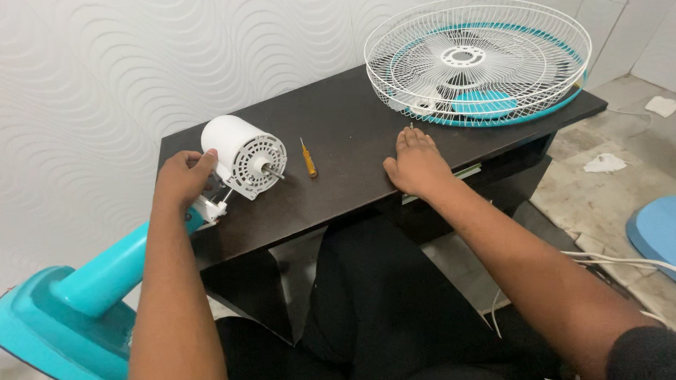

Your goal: The person uses a screwdriver to loosen a screw on the fan motor housing while holding the motor steady. The fan cage and base are visible on the table but not handled during the clip.

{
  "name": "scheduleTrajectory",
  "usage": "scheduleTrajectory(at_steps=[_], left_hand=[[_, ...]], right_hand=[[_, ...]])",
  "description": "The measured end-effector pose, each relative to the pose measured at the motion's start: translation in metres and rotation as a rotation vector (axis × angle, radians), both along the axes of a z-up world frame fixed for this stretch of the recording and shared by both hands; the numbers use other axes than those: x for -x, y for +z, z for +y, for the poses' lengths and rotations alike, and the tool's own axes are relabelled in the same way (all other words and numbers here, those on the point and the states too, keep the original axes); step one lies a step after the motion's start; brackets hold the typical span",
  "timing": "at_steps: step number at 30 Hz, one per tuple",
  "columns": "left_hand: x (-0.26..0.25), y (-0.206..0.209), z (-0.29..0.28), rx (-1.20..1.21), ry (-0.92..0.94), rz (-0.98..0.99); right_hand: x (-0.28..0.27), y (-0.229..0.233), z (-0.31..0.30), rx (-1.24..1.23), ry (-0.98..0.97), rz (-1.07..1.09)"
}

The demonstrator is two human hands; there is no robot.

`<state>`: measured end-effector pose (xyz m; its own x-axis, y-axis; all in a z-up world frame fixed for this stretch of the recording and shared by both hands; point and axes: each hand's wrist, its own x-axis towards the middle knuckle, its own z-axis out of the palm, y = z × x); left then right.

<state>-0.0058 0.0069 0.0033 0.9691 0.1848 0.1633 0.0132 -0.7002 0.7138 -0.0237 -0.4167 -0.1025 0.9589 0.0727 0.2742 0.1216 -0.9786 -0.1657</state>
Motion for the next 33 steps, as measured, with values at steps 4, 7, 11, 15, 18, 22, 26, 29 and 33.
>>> scheduleTrajectory(at_steps=[4, 7, 11, 15, 18, 22, 26, 29, 33], left_hand=[[0.001, 0.001, -0.003, -0.016, -0.003, -0.001], [0.001, 0.001, -0.002, -0.033, 0.017, 0.007], [-0.003, -0.001, -0.002, -0.067, 0.042, 0.017], [-0.008, -0.005, 0.003, -0.065, -0.001, 0.014], [-0.01, -0.007, 0.006, -0.093, -0.005, 0.006], [-0.011, -0.008, 0.006, -0.079, -0.006, 0.011], [-0.01, -0.008, 0.004, -0.065, 0.006, 0.007], [-0.01, -0.005, 0.004, -0.065, -0.004, 0.011], [-0.005, -0.003, 0.001, -0.086, 0.021, 0.036]], right_hand=[[0.009, 0.0, 0.005, 0.015, -0.024, -0.008], [0.017, 0.001, 0.007, 0.041, -0.02, 0.003], [0.021, 0.003, 0.007, 0.04, -0.01, 0.032], [0.023, 0.005, 0.009, 0.068, -0.024, -0.008], [0.025, 0.01, 0.009, 0.102, -0.036, -0.006], [0.027, 0.016, 0.008, 0.12, -0.039, 0.0], [0.028, 0.02, 0.008, 0.113, -0.041, 0.004], [0.024, 0.022, 0.01, 0.092, -0.072, 0.02], [0.024, 0.016, 0.009, 0.09, -0.077, 0.011]])
